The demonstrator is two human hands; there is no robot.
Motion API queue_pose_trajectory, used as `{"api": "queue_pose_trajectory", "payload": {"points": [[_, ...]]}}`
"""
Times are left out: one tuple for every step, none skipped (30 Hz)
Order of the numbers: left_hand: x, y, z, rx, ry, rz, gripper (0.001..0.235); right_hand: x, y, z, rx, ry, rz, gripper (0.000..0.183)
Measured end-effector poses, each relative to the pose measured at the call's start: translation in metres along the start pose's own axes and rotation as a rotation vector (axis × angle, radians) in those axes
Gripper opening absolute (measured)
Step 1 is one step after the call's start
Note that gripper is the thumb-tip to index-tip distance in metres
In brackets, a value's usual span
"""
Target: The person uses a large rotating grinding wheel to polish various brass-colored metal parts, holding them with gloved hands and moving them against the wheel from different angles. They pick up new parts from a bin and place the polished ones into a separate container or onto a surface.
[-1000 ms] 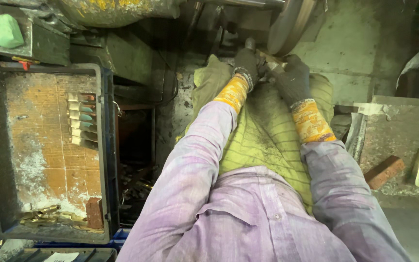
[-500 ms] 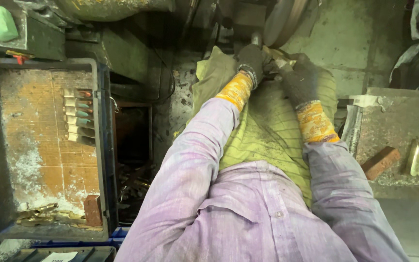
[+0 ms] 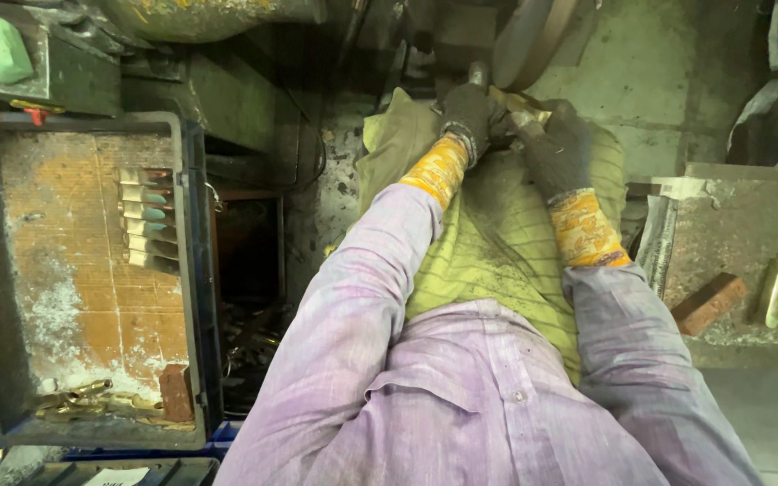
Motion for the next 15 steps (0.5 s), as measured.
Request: {"api": "queue_pose_trajectory", "payload": {"points": [[-0.002, -0.004, 0.000, 0.037, -0.001, -0.064, 0.046, -0.002, 0.004, 0.001, -0.035, -0.017, 0.043, 0.043], [-0.005, -0.009, 0.000, 0.074, -0.001, -0.127, 0.043, -0.004, 0.007, 0.001, -0.070, -0.034, 0.086, 0.043], [-0.007, -0.014, 0.000, 0.112, 0.033, -0.212, 0.043, -0.006, 0.011, 0.002, -0.106, -0.052, 0.129, 0.043], [-0.009, -0.019, 0.000, 0.148, 0.063, -0.295, 0.045, -0.008, 0.012, 0.002, -0.110, -0.059, 0.099, 0.043], [-0.011, -0.023, -0.001, 0.185, 0.094, -0.379, 0.050, -0.010, 0.013, 0.004, -0.113, -0.067, 0.068, 0.043], [-0.011, -0.023, 0.000, 0.173, 0.102, -0.380, 0.053, -0.012, 0.014, 0.007, -0.116, -0.072, 0.038, 0.043], [-0.010, -0.022, 0.001, 0.160, 0.110, -0.382, 0.057, -0.013, 0.014, 0.009, -0.107, -0.070, 0.042, 0.042], [-0.007, -0.020, -0.001, 0.149, 0.119, -0.384, 0.060, -0.014, 0.014, 0.010, -0.098, -0.071, 0.046, 0.042], [-0.009, -0.026, -0.006, 0.251, 0.110, -0.558, 0.061, -0.015, 0.013, 0.010, -0.088, -0.071, 0.051, 0.041], [-0.010, -0.028, -0.010, 0.350, 0.099, -0.731, 0.063, -0.016, 0.012, 0.012, -0.075, -0.066, 0.059, 0.041], [-0.011, -0.027, -0.016, 0.450, 0.088, -0.904, 0.064, -0.016, 0.010, 0.013, -0.061, -0.060, 0.067, 0.040], [-0.001, -0.018, -0.018, 0.360, 0.083, -0.828, 0.053, -0.017, 0.008, 0.014, -0.049, -0.055, 0.075, 0.039], [0.010, -0.008, -0.021, 0.271, 0.077, -0.751, 0.042, -0.017, 0.009, 0.014, -0.071, -0.052, 0.096, 0.039], [0.021, 0.004, -0.022, 0.181, 0.070, -0.673, 0.035, -0.017, 0.009, 0.015, -0.093, -0.048, 0.117, 0.040], [0.021, 0.002, -0.026, 0.328, 0.079, -0.849, 0.038, -0.017, 0.009, 0.016, -0.115, -0.044, 0.138, 0.040]]}}
Point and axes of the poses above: each hand's wrist, its own z-axis towards the middle knuckle, its own x-axis out of the back of the hand, y = z × x, the point moved 8 cm from there along z, towards the middle knuckle, and after that the axes turned 5 degrees about -x, right-handed, at the moved point
